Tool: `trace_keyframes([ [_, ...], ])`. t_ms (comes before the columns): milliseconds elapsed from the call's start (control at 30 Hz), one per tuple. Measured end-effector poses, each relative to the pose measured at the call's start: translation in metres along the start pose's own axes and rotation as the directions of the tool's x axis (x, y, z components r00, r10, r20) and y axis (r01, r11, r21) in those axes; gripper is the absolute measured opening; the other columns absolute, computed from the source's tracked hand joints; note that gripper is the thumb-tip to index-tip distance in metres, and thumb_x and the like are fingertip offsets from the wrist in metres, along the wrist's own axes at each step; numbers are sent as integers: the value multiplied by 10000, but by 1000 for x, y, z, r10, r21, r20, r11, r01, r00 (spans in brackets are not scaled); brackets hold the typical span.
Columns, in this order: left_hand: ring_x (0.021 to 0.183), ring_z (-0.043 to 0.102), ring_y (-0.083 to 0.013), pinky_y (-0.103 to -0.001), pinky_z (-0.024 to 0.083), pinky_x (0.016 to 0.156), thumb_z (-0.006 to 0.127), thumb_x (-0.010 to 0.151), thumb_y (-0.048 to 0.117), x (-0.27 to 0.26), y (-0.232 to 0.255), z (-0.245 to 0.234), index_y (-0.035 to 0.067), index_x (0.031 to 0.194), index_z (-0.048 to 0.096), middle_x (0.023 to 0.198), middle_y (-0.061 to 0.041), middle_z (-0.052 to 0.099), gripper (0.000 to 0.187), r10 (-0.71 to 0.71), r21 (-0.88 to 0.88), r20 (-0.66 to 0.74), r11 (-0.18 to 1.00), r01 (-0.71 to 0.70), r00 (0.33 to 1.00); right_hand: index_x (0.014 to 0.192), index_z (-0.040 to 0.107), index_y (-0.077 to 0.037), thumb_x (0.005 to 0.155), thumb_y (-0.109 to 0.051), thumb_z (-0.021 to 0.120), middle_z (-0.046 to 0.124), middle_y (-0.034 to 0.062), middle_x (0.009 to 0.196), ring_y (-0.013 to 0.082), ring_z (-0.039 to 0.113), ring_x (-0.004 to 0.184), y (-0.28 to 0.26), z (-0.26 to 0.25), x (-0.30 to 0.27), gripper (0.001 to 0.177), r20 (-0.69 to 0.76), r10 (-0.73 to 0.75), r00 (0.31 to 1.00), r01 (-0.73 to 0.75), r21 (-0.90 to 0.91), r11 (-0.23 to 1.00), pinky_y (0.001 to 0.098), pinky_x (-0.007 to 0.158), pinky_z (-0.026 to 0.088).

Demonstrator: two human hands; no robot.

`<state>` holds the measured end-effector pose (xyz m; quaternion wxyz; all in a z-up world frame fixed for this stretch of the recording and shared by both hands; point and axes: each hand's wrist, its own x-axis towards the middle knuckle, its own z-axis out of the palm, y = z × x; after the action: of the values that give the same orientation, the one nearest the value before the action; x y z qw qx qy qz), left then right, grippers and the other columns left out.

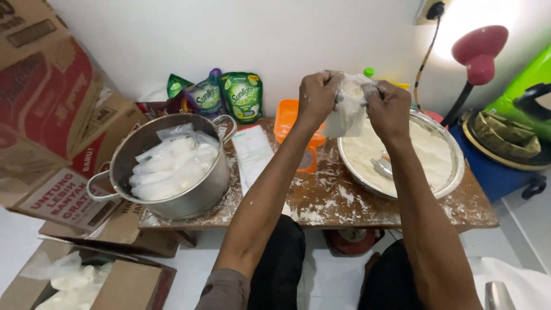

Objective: Scooping white powder from a large bowl into small plastic bags, weighing each bag on a scale, and placing them into a large metal container.

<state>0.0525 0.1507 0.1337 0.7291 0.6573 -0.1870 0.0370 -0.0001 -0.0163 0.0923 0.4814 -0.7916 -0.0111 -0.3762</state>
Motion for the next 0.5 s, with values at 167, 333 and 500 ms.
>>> trace_keyframes([
  [167,408,603,-157,-267,524,360,642,928,139,8,11,-22,-75,954,743,560,-155,642,238,13,11,-27,1000,-13,1000,815,675,-22,992,-66,610,522,134,552,145,539,586,1,22,19,193,3,-48,999,48,-7,999,322,551,421],
  [333,402,616,-176,-290,536,366,655,916,140,20,5,-42,-53,957,756,573,-177,657,221,-8,36,-75,999,10,997,835,715,-67,983,-93,617,561,94,573,140,592,594,9,48,35,179,25,-49,998,50,-25,998,295,585,457],
  [500,393,607,-160,-272,508,358,632,930,145,28,-10,-59,-64,967,741,573,-154,658,239,-1,93,-110,996,11,994,871,761,-148,972,-181,650,620,65,588,173,668,615,22,75,37,154,69,24,997,-15,-133,991,342,588,496],
])
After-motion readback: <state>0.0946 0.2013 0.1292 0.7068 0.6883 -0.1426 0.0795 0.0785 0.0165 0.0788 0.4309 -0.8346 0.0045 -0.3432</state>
